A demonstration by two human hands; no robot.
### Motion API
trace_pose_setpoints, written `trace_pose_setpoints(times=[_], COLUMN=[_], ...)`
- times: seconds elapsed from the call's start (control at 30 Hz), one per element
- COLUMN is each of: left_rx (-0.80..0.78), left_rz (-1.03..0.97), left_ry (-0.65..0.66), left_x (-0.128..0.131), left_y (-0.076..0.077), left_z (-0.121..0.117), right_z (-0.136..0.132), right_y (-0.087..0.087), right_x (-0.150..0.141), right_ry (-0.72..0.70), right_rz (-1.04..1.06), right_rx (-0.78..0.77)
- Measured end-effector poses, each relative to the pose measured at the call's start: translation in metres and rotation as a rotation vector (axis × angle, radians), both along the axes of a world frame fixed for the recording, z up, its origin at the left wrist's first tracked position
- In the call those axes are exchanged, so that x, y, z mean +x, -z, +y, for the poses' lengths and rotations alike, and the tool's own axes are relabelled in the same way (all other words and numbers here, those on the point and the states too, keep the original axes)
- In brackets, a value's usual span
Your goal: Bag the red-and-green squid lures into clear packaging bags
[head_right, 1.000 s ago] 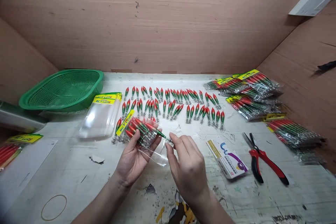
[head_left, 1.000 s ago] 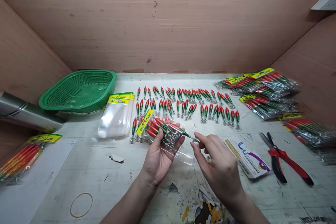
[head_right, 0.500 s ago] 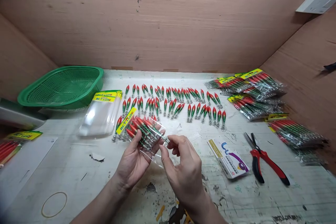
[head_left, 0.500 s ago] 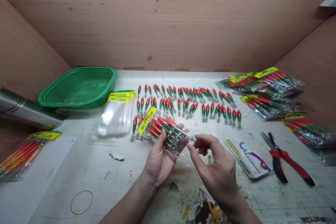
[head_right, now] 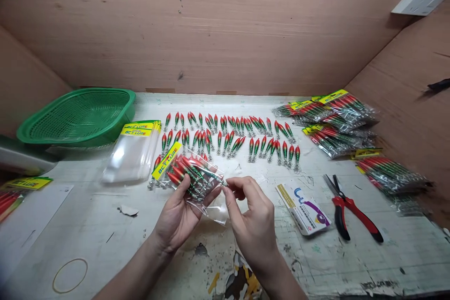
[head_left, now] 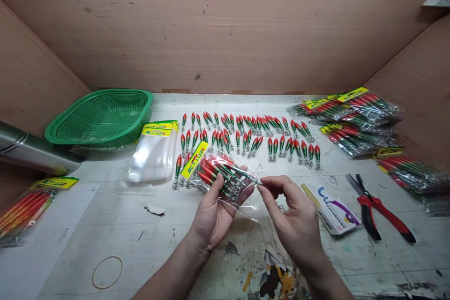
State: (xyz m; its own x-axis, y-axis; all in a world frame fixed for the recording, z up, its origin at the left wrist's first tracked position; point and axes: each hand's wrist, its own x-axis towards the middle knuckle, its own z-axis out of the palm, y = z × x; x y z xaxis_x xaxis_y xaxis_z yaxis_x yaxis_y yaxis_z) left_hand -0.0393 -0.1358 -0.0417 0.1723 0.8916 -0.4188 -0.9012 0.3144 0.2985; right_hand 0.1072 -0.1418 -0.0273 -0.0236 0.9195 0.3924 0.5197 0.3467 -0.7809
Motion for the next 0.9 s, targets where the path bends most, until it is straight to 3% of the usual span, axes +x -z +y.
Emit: trace_pose_setpoints(times=[0.3, 0.7, 0.9], left_rx=[-0.047, -0.049, -0.039], left_rz=[0.079, 0.087, 0.119], left_ry=[0.012, 0.063, 0.063], left_x=[0.004, 0.005, 0.007], left_y=[-0.003, -0.001, -0.001], left_z=[-0.004, -0.003, -0.005], right_z=[-0.003, -0.001, -0.004], right_y=[-0.004, 0.004, 0.007], right_x=[-0.001, -0.006, -0.005], right_ry=[-0.036, 0.033, 0.004], right_rz=[0.034, -0.014, 0.029], right_rx=[0.006, 0.235, 0.225])
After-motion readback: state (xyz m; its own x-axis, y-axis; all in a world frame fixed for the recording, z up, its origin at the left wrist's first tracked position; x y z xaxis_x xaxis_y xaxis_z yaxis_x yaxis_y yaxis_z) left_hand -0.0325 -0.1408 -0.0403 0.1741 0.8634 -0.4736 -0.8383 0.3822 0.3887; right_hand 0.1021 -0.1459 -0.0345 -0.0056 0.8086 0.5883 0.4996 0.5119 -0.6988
